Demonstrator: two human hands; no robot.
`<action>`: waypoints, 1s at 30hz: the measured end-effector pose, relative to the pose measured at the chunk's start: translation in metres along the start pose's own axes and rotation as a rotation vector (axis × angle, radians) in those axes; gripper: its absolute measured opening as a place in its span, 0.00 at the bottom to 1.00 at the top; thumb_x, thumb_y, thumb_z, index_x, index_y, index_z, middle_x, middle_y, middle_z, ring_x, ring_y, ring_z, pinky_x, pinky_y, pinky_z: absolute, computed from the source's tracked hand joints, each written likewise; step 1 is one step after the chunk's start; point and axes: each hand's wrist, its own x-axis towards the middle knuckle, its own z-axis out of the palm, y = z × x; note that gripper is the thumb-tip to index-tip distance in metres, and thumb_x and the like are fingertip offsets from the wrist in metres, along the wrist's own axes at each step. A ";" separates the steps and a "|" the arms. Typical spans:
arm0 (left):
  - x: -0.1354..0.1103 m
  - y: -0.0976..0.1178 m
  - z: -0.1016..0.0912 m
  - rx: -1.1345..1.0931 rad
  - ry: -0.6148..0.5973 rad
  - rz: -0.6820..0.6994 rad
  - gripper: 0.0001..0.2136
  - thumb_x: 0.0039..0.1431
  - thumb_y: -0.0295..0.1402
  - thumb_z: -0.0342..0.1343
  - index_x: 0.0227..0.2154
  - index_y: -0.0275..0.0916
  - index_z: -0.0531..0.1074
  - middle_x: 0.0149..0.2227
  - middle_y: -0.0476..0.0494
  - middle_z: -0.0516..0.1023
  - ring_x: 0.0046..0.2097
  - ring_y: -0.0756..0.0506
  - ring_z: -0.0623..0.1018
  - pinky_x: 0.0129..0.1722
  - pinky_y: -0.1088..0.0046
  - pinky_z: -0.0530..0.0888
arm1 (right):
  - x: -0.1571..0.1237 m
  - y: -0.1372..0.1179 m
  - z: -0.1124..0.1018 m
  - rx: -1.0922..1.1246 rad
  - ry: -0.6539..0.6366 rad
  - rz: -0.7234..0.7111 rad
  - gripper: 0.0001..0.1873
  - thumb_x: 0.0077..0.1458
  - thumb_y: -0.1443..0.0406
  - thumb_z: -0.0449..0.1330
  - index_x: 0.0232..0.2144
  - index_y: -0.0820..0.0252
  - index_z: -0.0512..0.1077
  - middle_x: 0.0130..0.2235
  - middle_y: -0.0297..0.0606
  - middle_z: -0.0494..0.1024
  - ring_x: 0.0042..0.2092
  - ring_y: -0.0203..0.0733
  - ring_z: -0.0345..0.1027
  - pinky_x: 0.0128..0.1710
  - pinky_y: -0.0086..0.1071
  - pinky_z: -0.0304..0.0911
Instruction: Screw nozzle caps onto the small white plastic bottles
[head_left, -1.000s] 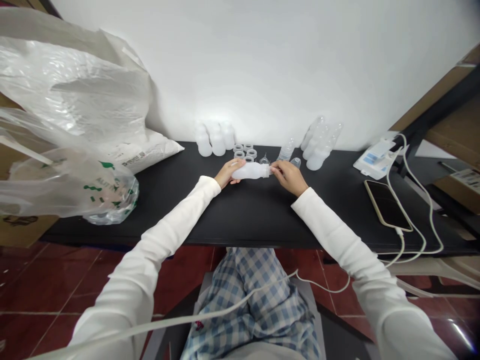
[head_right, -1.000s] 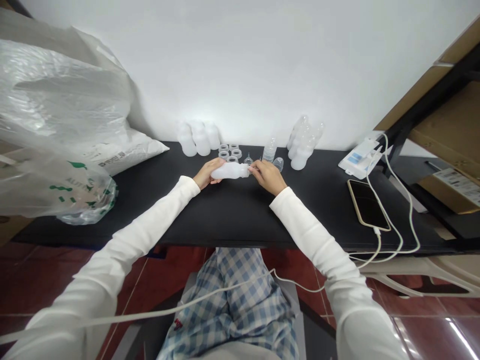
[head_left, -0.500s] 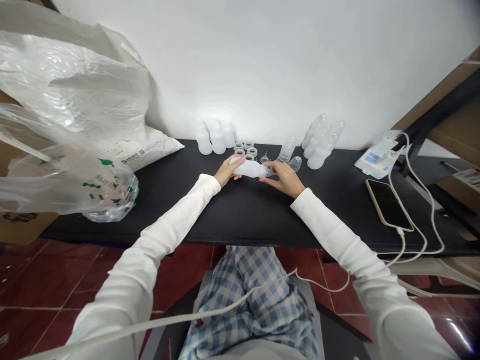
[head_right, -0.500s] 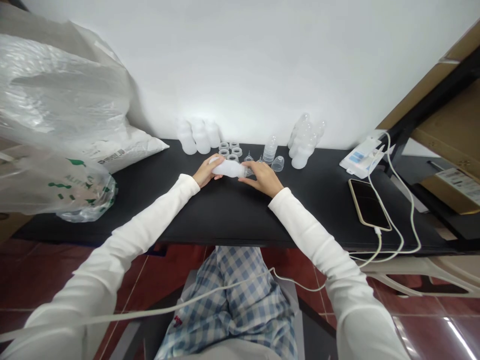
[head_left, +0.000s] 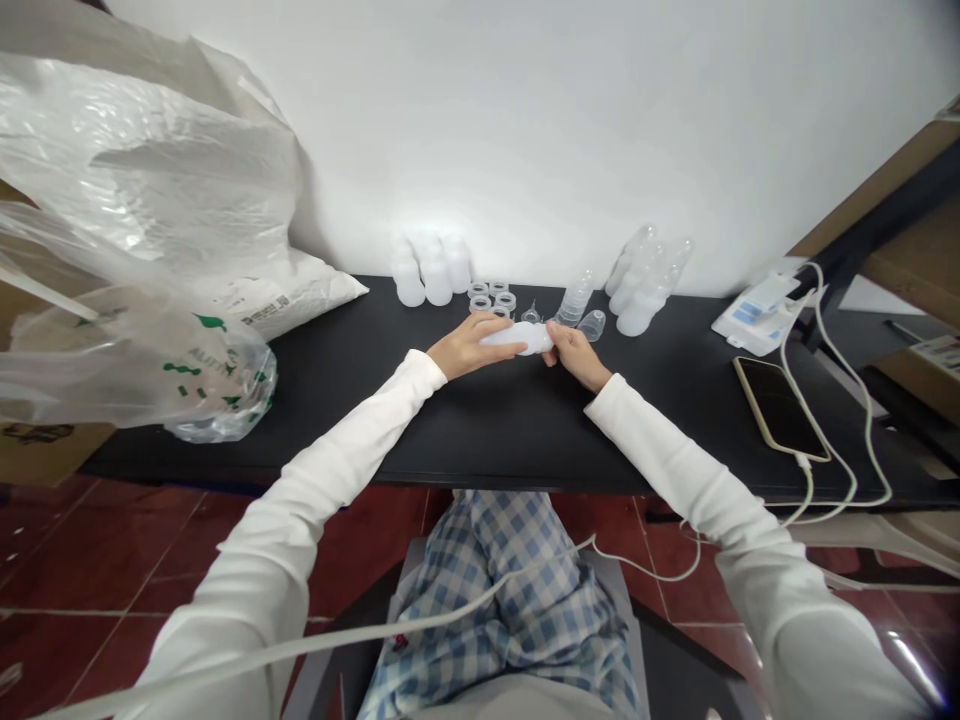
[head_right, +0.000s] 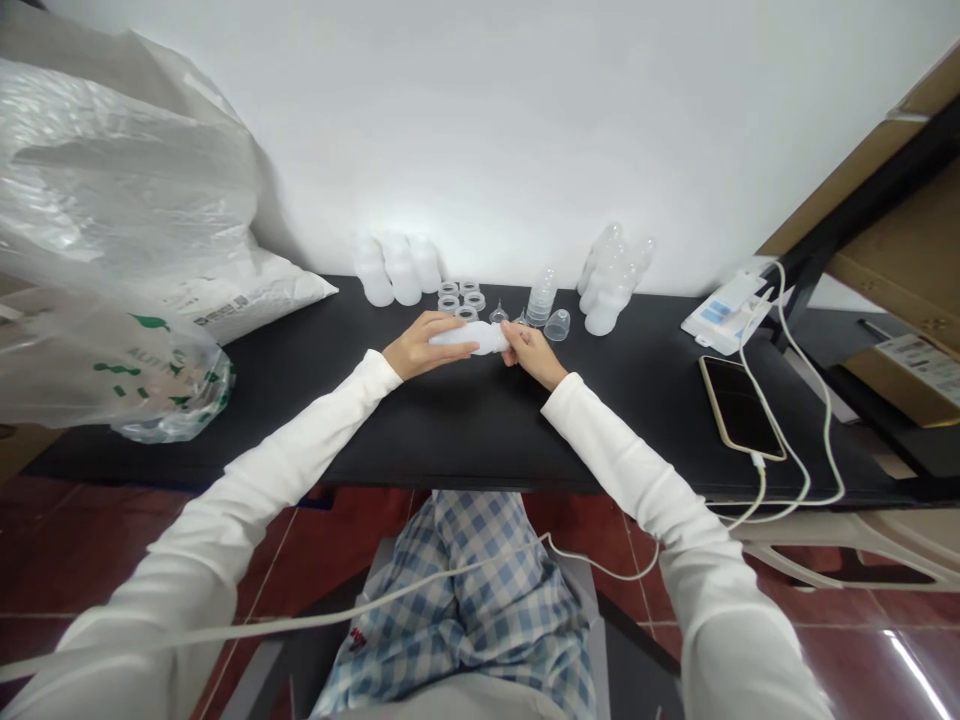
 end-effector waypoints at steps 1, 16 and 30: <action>0.000 -0.002 0.001 0.011 -0.017 0.007 0.09 0.63 0.40 0.60 0.44 0.48 0.80 0.48 0.39 0.77 0.54 0.41 0.76 0.58 0.54 0.73 | 0.000 0.001 -0.002 -0.021 -0.008 0.006 0.37 0.55 0.31 0.49 0.20 0.57 0.65 0.17 0.33 0.68 0.21 0.33 0.59 0.23 0.30 0.58; 0.003 -0.006 0.016 -0.759 0.212 -0.858 0.23 0.54 0.56 0.60 0.34 0.38 0.70 0.21 0.50 0.72 0.19 0.51 0.71 0.17 0.78 0.65 | -0.010 0.002 0.000 -0.493 -0.020 -0.339 0.27 0.51 0.51 0.68 0.49 0.56 0.69 0.45 0.40 0.79 0.38 0.41 0.73 0.38 0.36 0.70; 0.007 0.019 -0.010 -0.226 0.199 -0.567 0.16 0.54 0.44 0.62 0.39 0.38 0.74 0.43 0.43 0.80 0.45 0.43 0.79 0.50 0.70 0.74 | -0.007 -0.008 0.007 0.233 0.094 0.082 0.31 0.35 0.48 0.75 0.36 0.56 0.69 0.32 0.31 0.74 0.30 0.33 0.66 0.25 0.27 0.63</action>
